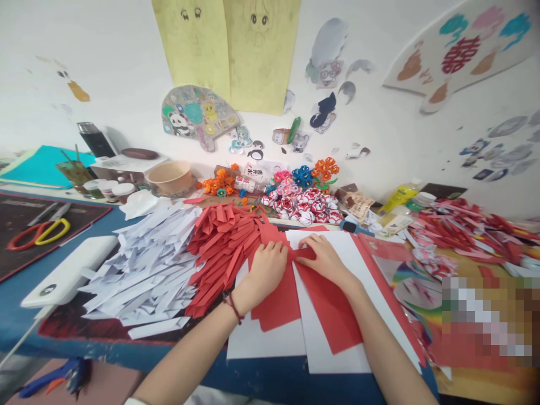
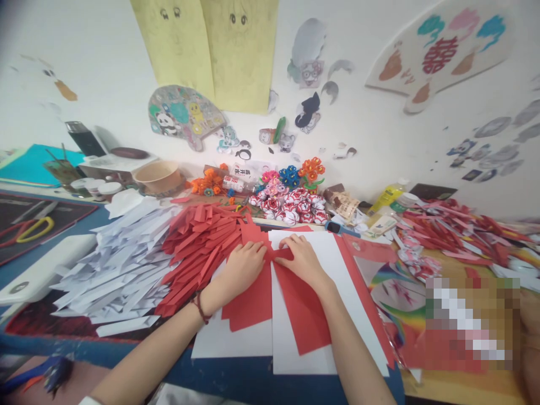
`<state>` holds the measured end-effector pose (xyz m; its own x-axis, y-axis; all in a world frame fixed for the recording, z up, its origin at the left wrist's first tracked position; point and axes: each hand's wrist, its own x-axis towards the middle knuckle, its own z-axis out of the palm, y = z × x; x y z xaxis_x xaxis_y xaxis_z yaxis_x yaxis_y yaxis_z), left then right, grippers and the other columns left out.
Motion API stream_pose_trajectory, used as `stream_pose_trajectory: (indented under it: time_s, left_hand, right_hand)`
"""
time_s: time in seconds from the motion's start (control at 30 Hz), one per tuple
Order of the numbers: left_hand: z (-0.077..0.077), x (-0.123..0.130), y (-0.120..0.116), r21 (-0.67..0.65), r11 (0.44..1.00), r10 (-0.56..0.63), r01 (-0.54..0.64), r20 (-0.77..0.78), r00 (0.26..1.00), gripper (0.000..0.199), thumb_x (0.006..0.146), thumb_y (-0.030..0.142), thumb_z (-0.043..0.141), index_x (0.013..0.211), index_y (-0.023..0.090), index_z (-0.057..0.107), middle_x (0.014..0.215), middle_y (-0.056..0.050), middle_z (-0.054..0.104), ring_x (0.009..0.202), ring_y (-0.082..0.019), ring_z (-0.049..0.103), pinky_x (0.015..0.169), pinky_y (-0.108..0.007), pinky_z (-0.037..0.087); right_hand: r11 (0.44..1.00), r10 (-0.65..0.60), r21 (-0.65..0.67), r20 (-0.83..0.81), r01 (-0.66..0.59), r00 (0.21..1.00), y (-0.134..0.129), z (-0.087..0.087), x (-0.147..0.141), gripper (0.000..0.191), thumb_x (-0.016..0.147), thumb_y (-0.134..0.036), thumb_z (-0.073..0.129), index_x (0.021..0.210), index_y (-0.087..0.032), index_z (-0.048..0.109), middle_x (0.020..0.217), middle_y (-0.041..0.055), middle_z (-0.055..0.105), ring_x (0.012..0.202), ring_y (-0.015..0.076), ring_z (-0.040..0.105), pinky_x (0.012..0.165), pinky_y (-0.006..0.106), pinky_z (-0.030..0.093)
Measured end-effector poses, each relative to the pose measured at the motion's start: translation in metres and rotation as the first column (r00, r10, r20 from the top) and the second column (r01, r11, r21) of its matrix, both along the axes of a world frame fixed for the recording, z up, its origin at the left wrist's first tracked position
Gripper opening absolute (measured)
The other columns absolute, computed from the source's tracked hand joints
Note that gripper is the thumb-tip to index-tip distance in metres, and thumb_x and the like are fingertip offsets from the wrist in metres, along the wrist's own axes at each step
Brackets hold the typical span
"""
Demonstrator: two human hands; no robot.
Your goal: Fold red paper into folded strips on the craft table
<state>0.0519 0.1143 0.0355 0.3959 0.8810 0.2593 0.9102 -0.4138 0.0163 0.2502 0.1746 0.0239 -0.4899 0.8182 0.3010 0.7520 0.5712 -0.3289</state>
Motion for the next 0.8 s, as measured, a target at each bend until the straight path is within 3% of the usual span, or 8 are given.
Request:
stream_pose_trajectory:
  time_s: [0.27, 0.37, 0.57, 0.67, 0.8]
  left_hand:
    - [-0.005, 0.003, 0.003, 0.027, 1.0, 0.011, -0.01, -0.045, 0.999, 0.021, 0.087, 0.011, 0.045, 0.104, 0.016, 0.055, 0.101, -0.011, 0.059, 0.091, -0.023, 0.055, 0.076, -0.034, 0.042]
    - [-0.006, 0.003, 0.002, 0.021, 1.0, 0.017, -0.015, -0.064, 0.998, 0.022, 0.087, 0.01, 0.045, 0.105, 0.015, 0.056, 0.102, -0.012, 0.059, 0.093, -0.023, 0.055, 0.077, -0.033, 0.042]
    - [-0.006, 0.004, 0.002, 0.015, 1.0, 0.022, -0.022, -0.035, 0.999, 0.022, 0.087, 0.011, 0.043, 0.103, 0.016, 0.056, 0.101, -0.011, 0.06, 0.093, -0.023, 0.055, 0.079, -0.034, 0.043]
    - [-0.005, 0.006, 0.003, 0.015, 0.999, 0.028, -0.029, 0.043, 0.999, 0.022, 0.088, 0.014, 0.043, 0.106, 0.016, 0.056, 0.105, -0.011, 0.06, 0.097, -0.025, 0.055, 0.081, -0.037, 0.044]
    - [0.0, 0.011, 0.003, -0.005, 0.998, -0.053, 0.057, 0.301, 0.952, 0.035, 0.09, 0.029, 0.048, 0.122, 0.015, 0.051, 0.124, -0.013, 0.057, 0.114, -0.025, 0.052, 0.094, -0.037, 0.041]
  right_hand:
    - [0.999, -0.043, 0.024, 0.02, 0.043, 0.999, 0.001, -0.004, -0.004, 0.012, 0.084, -0.035, 0.061, 0.085, -0.023, 0.059, 0.088, 0.0036, 0.061, 0.086, 0.022, 0.052, 0.074, 0.032, 0.037]
    - [0.997, -0.066, 0.03, 0.01, 0.066, 0.998, 0.001, -0.005, -0.002, 0.015, 0.084, -0.038, 0.06, 0.087, -0.023, 0.06, 0.086, 0.0032, 0.062, 0.086, 0.0219, 0.053, 0.074, 0.032, 0.037]
    - [0.998, -0.066, 0.016, 0.031, 0.066, 0.997, 0.007, -0.006, 0.009, 0.03, 0.087, -0.04, 0.055, 0.064, -0.021, 0.058, 0.079, 0.0042, 0.059, 0.079, 0.0206, 0.053, 0.072, 0.032, 0.037]
    - [0.992, -0.108, 0.052, -0.056, 0.111, 0.993, 0.009, -0.002, 0.016, 0.03, 0.089, -0.04, 0.053, 0.065, -0.021, 0.056, 0.079, 0.0041, 0.059, 0.079, 0.0209, 0.054, 0.072, 0.032, 0.038]
    - [0.961, -0.184, 0.139, -0.316, 0.237, 0.931, 0.006, 0.011, 0.021, 0.027, 0.091, -0.038, 0.048, 0.071, -0.021, 0.054, 0.084, 0.0057, 0.058, 0.082, 0.0219, 0.055, 0.075, 0.034, 0.04]
